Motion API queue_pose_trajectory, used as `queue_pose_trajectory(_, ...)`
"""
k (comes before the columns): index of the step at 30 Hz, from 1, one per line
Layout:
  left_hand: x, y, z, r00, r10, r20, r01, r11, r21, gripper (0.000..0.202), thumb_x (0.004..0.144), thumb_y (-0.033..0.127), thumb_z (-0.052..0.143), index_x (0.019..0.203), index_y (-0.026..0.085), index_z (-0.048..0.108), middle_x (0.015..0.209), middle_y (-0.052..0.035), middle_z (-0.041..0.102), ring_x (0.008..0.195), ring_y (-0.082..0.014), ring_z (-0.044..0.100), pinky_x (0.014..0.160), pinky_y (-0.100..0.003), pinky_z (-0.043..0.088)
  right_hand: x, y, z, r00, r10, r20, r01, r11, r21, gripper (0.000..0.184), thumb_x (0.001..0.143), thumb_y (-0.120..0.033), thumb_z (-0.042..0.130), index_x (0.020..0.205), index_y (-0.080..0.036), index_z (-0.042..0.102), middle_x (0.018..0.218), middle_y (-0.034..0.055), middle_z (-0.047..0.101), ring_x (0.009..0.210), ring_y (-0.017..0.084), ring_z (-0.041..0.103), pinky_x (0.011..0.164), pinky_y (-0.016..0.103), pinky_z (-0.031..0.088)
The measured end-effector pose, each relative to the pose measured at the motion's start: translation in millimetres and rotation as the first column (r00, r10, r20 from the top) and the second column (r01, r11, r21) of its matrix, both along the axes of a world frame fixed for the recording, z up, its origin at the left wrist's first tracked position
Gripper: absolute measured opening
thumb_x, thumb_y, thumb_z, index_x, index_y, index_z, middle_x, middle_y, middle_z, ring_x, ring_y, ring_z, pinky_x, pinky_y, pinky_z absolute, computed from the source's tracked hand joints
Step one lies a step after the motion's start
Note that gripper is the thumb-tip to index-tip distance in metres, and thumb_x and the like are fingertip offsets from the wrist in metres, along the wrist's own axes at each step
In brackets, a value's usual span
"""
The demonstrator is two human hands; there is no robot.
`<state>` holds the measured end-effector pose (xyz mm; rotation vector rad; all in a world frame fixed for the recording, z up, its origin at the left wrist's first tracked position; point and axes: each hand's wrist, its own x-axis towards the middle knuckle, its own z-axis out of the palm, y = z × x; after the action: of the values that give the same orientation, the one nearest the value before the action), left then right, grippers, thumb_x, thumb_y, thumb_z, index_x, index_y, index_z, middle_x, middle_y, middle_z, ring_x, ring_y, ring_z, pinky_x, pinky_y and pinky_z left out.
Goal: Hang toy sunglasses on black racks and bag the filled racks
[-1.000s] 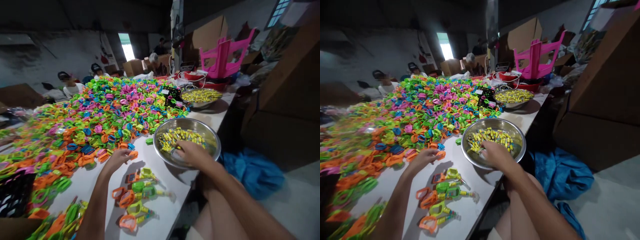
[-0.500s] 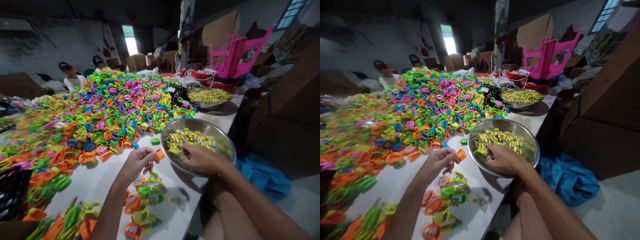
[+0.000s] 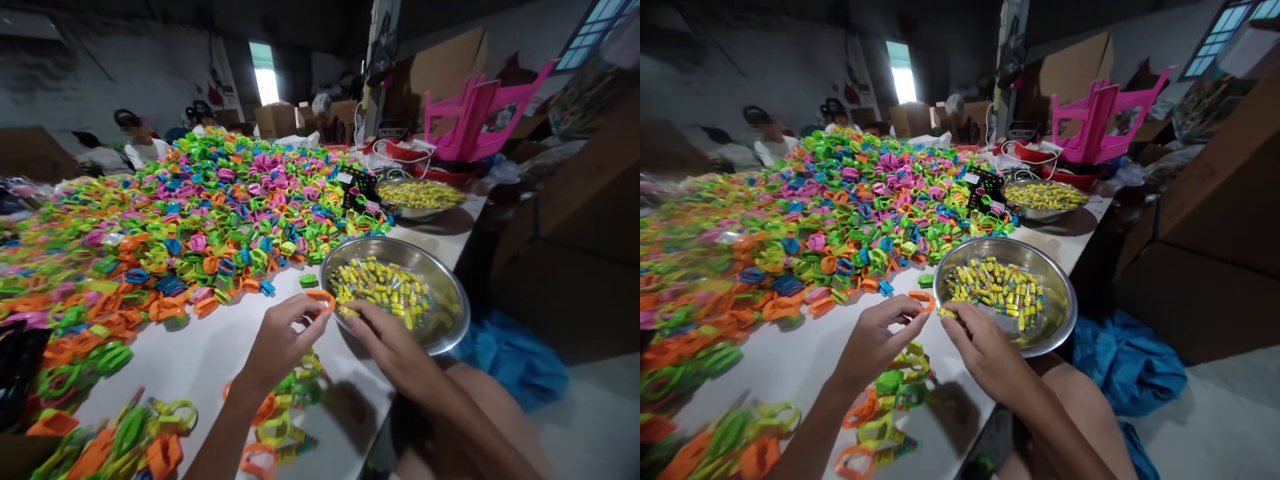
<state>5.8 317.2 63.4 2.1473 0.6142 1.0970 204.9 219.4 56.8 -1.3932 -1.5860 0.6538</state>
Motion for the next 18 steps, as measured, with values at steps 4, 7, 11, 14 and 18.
queue_pose_trajectory(4, 6, -3, -3.4, 1.000, -0.005, 0.026, -0.002, 0.967, 0.256, 0.009, 0.100, 0.010, 0.070, 0.098, 0.018, 0.072, 0.097, -0.0046, 0.078, 0.088, -0.0143, 0.075, 0.078, -0.023, 0.060, -5, 3, -1.8, 1.000, -0.015, 0.007, 0.015, 0.999, 0.042, 0.031, 0.114, -0.043, 0.054, 0.127, -0.023, 0.074, 0.120, 0.0082, 0.078, 0.107, 0.023, 0.072, 0.092, 0.033, 0.055)
queue_pose_trajectory(7, 7, -3, -5.6, 1.000, -0.008, 0.011, 0.005, 0.949, 0.317, 0.012, 0.099, 0.007, 0.068, 0.099, 0.018, 0.070, 0.096, -0.0041, 0.077, 0.090, -0.0142, 0.075, 0.079, -0.023, 0.059, -8, 5, -2.8, 0.999, -0.033, 0.011, 0.032, 0.997, 0.077, 0.029, 0.113, -0.041, 0.055, 0.120, -0.022, 0.076, 0.111, 0.0074, 0.078, 0.098, 0.022, 0.072, 0.087, 0.032, 0.054)
queue_pose_trajectory(11, 6, -4, -7.3, 1.000, 0.010, 0.000, -0.009, 0.938, 0.346, 0.012, 0.099, 0.007, 0.069, 0.100, 0.018, 0.069, 0.097, -0.0042, 0.077, 0.089, -0.0140, 0.076, 0.080, -0.023, 0.060, -11, 5, -4.5, 0.997, -0.075, 0.016, 0.073, 0.993, 0.092, 0.028, 0.112, -0.041, 0.057, 0.115, -0.021, 0.076, 0.097, 0.0047, 0.073, 0.083, 0.019, 0.066, 0.075, 0.031, 0.051)
queue_pose_trajectory(14, 6, -4, -9.0, 1.000, 0.022, -0.008, -0.018, 0.933, 0.359, 0.012, 0.099, 0.007, 0.070, 0.102, 0.019, 0.069, 0.099, -0.0038, 0.078, 0.094, -0.0152, 0.077, 0.086, -0.025, 0.061, -11, 6, -6.3, 0.993, -0.117, 0.007, 0.116, 0.989, 0.088, 0.028, 0.112, -0.040, 0.056, 0.114, -0.021, 0.076, 0.099, 0.0057, 0.073, 0.086, 0.020, 0.066, 0.073, 0.030, 0.050)
queue_pose_trajectory(18, 8, -4, -11.3, 0.997, 0.052, -0.054, -0.025, 0.910, 0.415, 0.010, 0.101, 0.009, 0.067, 0.102, 0.019, 0.067, 0.095, -0.0027, 0.077, 0.091, -0.0160, 0.076, 0.082, -0.026, 0.061, -12, 7, -6.9, 0.993, -0.116, 0.000, 0.116, 0.990, 0.081, 0.027, 0.112, -0.039, 0.056, 0.113, -0.021, 0.076, 0.101, 0.0058, 0.073, 0.087, 0.020, 0.067, 0.077, 0.031, 0.051)
